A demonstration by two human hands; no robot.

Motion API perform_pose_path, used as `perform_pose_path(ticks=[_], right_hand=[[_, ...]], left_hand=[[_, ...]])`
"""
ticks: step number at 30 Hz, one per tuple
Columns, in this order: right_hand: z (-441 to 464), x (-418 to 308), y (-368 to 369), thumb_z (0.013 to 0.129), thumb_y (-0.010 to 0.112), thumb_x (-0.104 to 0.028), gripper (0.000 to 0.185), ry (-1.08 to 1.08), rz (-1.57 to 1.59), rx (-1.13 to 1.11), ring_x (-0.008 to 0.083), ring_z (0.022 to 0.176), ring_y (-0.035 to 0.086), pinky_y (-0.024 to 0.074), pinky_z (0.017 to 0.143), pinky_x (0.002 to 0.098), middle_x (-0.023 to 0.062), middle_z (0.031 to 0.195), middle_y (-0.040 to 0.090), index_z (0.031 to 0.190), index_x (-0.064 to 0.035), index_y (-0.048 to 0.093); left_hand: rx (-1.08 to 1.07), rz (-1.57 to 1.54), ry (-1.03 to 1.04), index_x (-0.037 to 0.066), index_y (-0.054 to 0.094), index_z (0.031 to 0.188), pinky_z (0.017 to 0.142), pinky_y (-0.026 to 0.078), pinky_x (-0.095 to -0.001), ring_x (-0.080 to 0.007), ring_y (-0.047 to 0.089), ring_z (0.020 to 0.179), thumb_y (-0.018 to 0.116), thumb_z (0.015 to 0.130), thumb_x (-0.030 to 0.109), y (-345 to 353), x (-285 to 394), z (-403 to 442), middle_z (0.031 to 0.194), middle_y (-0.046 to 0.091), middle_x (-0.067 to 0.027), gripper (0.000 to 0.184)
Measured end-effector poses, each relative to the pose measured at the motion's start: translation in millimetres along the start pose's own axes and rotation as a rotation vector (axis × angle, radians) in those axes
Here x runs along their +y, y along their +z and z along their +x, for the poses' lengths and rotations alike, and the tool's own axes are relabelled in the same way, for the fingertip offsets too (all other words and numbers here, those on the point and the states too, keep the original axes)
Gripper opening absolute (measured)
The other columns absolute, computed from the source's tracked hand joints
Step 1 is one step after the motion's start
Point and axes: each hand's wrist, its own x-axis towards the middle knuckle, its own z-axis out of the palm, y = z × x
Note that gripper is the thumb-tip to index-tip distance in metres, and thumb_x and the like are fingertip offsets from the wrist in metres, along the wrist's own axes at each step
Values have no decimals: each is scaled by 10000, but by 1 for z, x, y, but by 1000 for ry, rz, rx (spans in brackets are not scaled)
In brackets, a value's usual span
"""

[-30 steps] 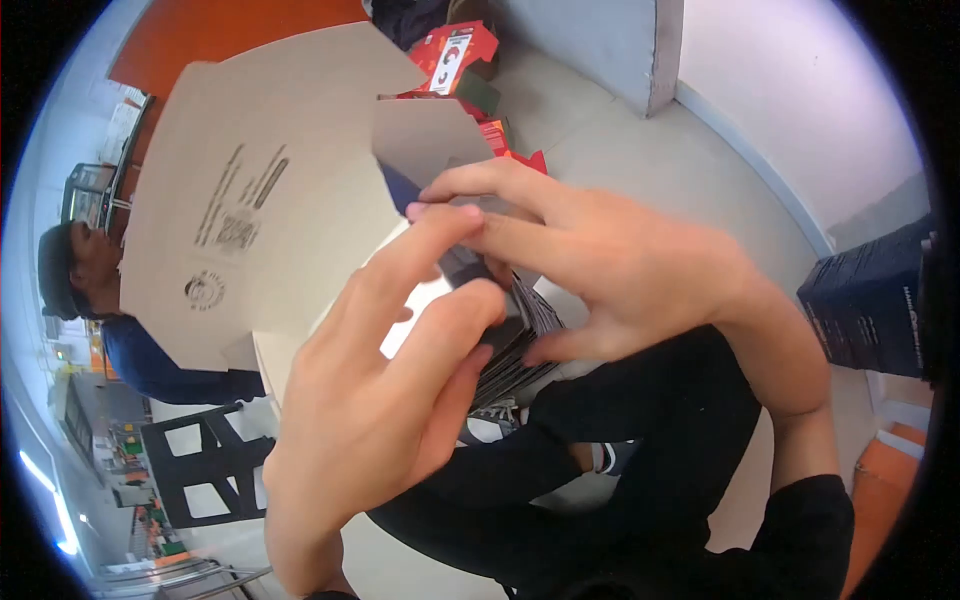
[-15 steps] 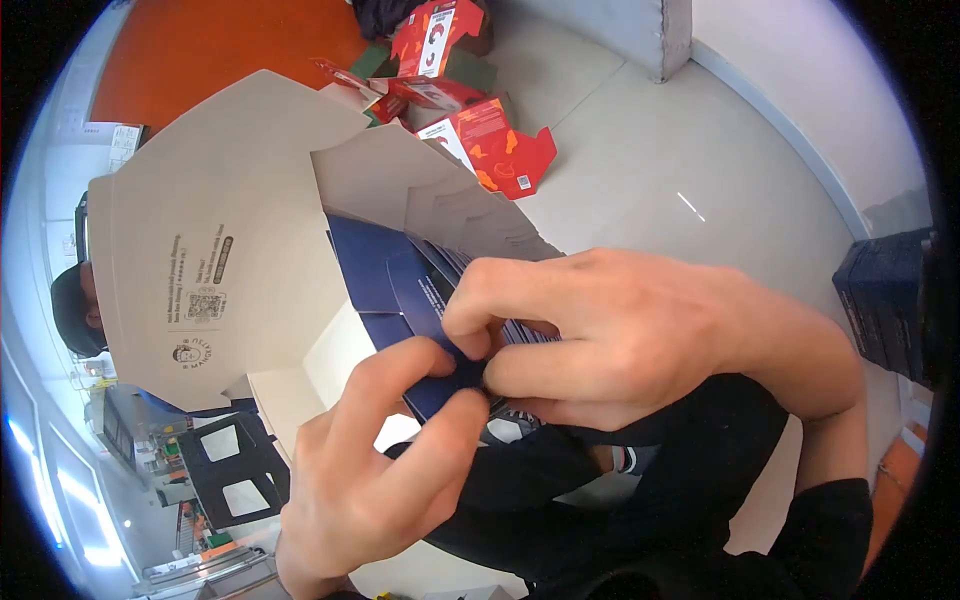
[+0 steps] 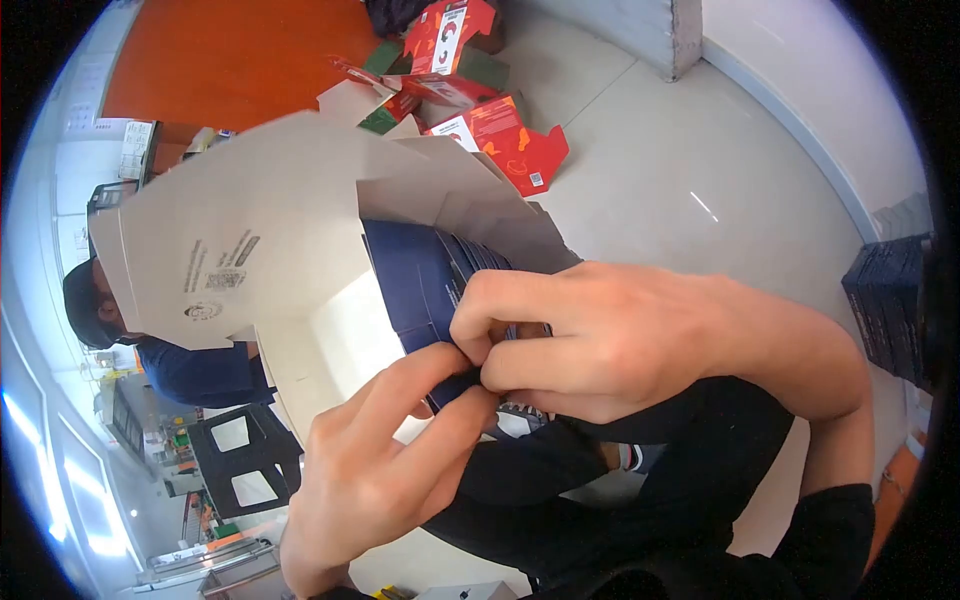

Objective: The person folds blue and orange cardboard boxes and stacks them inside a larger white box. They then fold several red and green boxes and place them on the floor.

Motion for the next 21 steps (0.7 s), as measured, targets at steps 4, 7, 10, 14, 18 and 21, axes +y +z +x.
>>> perform_pose_path(ticks=[4, 7, 10, 14, 18, 21], right_hand=[[-1, 0, 2, 736, 676, 12, 193, -9, 33, 44, 360, 707, 608, 526, 613, 429, 158, 1025, 510, 879, 43, 550], [-1, -1, 2, 731, 674, 16, 196, -5, 46, 85, 355, 713, 610, 528, 614, 428, 156, 1024, 511, 876, 41, 544], [-2, -3, 0, 767, 657, -19, 174, -32, 28, 54, 332, 727, 617, 532, 615, 433, 151, 1019, 514, 884, 40, 543], [1, 0, 2, 769, 648, -90, 132, -160, -321, 25, 248, 748, 618, 516, 614, 378, 110, 961, 534, 828, -3, 567], [12, 15, 12, 698, 633, -189, 85, -385, -683, 167, 124, 755, 575, 433, 658, 242, 16, 853, 535, 691, -123, 580], [17, 17, 13, 714, 628, -205, 101, -465, -762, 165, 126, 751, 574, 434, 657, 253, 15, 841, 525, 691, -118, 582]], left_hand=[[-129, -27, -27, 68, 721, 963, 598, 553, -289, -224, 675, 775, 751, 711, -15, -9, 5, 3, 1058, 637, -115, 267], [-13, 29, 21, 86, 739, 1005, 614, 550, -296, -254, 676, 815, 715, 695, -60, -14, -5, 0, 1091, 639, -113, 344], [171, 347, 38, 105, 749, 1043, 712, 559, -352, -305, 631, 1009, 656, 640, -117, -21, -11, 14, 1169, 636, -125, 470], [111, 388, 221, 66, 718, 949, 724, 560, -368, -311, 621, 1018, 693, 639, -23, -18, -39, 27, 1101, 650, -101, 324], [78, 315, 274, 15, 701, 879, 779, 552, -399, -336, 619, 1004, 687, 567, -29, -17, -38, 29, 1020, 681, -102, 315], [58, 299, 264, 12, 697, 869, 779, 554, -406, -343, 621, 991, 682, 563, -26, -19, -40, 27, 1002, 686, -92, 309]])
